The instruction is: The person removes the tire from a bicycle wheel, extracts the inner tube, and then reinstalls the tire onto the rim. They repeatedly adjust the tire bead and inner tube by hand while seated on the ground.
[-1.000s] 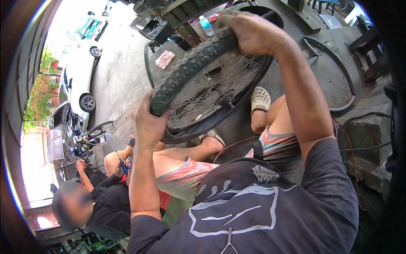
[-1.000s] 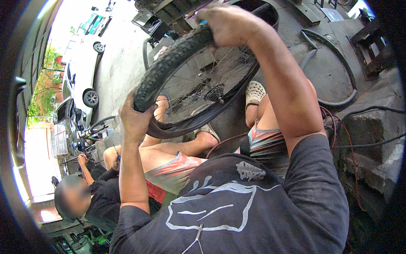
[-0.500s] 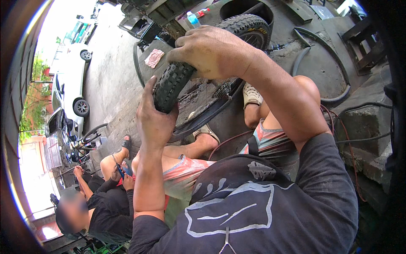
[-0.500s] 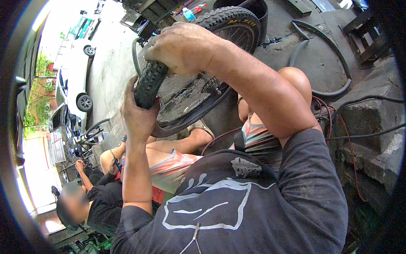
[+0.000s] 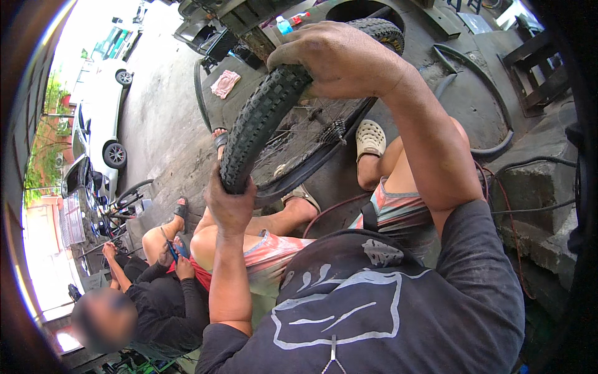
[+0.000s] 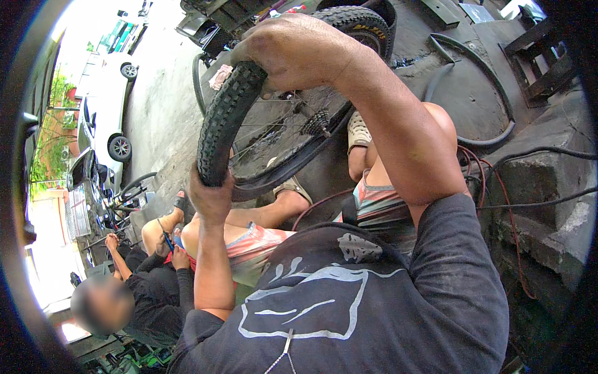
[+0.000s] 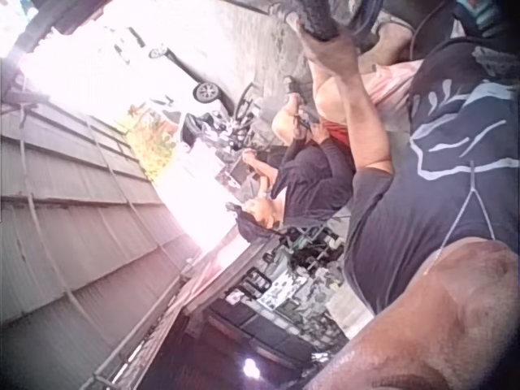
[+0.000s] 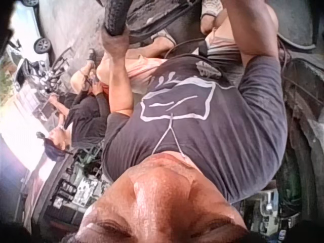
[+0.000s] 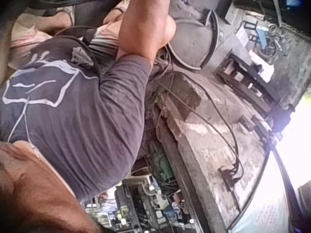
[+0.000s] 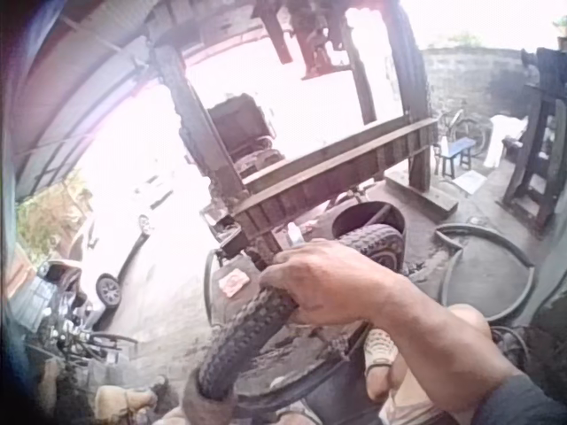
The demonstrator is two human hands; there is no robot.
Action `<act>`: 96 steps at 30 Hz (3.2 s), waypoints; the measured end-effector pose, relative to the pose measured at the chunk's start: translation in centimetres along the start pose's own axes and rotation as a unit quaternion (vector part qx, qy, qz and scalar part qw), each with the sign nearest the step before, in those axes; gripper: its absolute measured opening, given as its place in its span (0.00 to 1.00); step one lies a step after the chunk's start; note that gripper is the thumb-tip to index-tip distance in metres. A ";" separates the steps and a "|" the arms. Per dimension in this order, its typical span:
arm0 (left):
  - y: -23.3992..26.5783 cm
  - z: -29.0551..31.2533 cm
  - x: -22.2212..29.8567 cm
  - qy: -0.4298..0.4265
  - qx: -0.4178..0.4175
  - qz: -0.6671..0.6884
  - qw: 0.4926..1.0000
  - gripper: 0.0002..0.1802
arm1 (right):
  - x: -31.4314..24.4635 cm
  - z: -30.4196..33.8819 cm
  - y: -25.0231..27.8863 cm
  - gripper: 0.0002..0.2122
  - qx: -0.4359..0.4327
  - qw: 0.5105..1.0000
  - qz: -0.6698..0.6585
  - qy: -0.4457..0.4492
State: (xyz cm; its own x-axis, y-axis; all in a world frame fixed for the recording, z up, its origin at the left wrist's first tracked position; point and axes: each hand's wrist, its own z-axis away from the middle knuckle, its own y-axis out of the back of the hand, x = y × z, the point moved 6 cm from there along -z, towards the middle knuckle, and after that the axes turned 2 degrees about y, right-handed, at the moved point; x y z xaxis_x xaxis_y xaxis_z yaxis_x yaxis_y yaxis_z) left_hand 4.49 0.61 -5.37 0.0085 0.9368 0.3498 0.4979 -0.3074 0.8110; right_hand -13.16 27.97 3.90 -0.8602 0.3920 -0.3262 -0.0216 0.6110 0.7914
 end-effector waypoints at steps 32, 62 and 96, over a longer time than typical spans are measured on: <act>-3.1 4.8 6.6 0.028 -0.236 0.345 0.908 0.38 | 1.0 20.5 -14.5 0.16 0.282 0.521 -0.529 -0.608; -37.7 8.7 -15.7 0.609 -0.481 0.294 0.558 0.39 | 4.8 22.9 -34.3 0.23 0.384 0.142 -0.754 -0.513; -30.0 9.7 -9.0 0.296 -0.653 0.306 0.627 0.56 | 6.7 25.3 -31.4 0.28 0.416 0.137 -0.605 -0.665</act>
State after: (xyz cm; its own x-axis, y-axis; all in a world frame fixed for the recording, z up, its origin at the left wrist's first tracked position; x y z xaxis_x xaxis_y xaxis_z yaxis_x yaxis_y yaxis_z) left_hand -2.08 3.02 -37.38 -0.6640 0.4692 0.5822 -0.5787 -0.8155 -0.0029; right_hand -5.33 28.81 -36.17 0.3825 -0.9018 -0.2013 0.8035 0.4322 -0.4093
